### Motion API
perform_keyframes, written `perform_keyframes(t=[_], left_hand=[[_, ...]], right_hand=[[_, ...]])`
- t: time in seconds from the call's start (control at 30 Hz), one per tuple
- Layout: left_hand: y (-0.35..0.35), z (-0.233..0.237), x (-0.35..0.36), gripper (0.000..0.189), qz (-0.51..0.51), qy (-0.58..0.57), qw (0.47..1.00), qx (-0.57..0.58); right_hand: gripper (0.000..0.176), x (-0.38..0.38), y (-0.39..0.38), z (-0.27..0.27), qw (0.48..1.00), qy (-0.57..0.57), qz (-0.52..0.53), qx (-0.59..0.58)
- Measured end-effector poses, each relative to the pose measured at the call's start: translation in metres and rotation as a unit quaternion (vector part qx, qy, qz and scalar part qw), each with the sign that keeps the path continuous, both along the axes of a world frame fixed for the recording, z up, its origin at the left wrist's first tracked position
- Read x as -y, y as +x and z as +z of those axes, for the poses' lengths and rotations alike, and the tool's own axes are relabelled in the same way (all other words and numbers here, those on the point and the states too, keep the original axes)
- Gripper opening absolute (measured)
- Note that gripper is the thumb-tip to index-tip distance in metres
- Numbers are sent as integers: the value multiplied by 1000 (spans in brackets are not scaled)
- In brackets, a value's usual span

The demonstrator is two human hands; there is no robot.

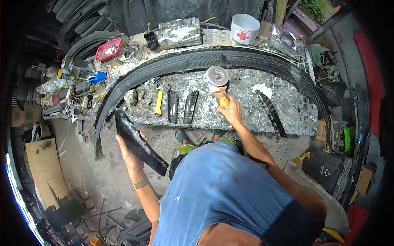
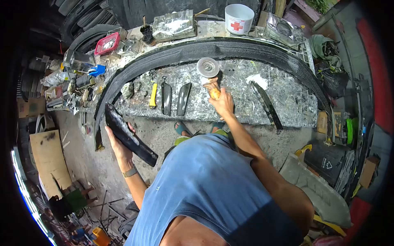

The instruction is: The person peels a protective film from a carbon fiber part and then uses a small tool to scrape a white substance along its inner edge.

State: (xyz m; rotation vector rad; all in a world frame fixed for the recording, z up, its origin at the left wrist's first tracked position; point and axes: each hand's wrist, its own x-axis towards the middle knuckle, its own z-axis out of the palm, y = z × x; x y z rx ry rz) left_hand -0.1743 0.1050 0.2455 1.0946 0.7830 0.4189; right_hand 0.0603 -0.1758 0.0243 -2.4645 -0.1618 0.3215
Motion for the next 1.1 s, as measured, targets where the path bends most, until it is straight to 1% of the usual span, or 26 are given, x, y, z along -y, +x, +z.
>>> perform_keyframes(t=[0.07,0.13,0.17,0.2,0.27,0.3,0.33,0.43,0.47,0.53,0.57,0.63,0.73,0.8,0.87,0.9,0.93,1.0,1.07,1.1], left_hand=[[17,7,-7,69,1,6,999,52],[24,10,-20,68,-28,-6,996,89],[28,13,-24,67,-21,-15,995,101],[31,18,-28,66,-12,-24,993,113],[28,17,-49,60,-29,-43,985,164],[26,19,-59,59,-11,-69,983,172],[23,19,-68,59,7,-96,979,179],[9,11,-104,57,-20,-129,973,190],[6,10,-112,57,-13,-136,973,184],[-2,2,-133,57,-53,-151,969,189],[-4,0,-140,58,-53,-165,968,182],[-6,-3,-151,59,-58,-198,964,168],[-5,-9,-163,61,-75,-206,967,133],[-3,-19,-169,62,-84,-194,970,122],[4,-29,-166,63,-95,-177,972,125],[6,-36,-163,63,-83,-181,973,116],[5,-41,-164,65,-140,-179,965,129],[10,-35,-156,66,-128,-191,967,106],[14,-28,-156,67,-120,-172,973,99],[16,-23,-156,67,-148,-157,973,83]], right_hand=[[70,-20,-11,8,1000,-18,0,-15],[68,-38,-21,9,1000,-18,8,4],[64,-45,-27,10,999,-34,3,6],[64,-51,-32,10,999,-38,2,9],[61,-64,-42,0,998,-44,-36,31],[59,-71,-48,-14,995,-45,-70,58],[59,-76,-50,-16,995,-46,-68,59],[59,-85,-55,-19,988,-89,-85,94],[59,-85,-56,-18,986,-94,-98,93],[62,-90,-58,-20,983,-114,-91,109],[64,-90,-56,-23,984,-124,-83,96],[65,-91,-57,-27,982,-130,-80,113],[66,-92,-59,-27,979,-140,-73,128],[70,-96,-60,-15,984,-141,-59,93],[72,-97,-62,-14,981,-153,-50,113],[72,-95,-62,-14,980,-145,-47,126],[73,-93,-63,-15,980,-137,-46,139],[72,-93,-64,-16,981,-120,-33,151],[72,-87,-67,-11,985,-96,-42,138],[65,-84,-69,-8,986,-101,-28,127]])
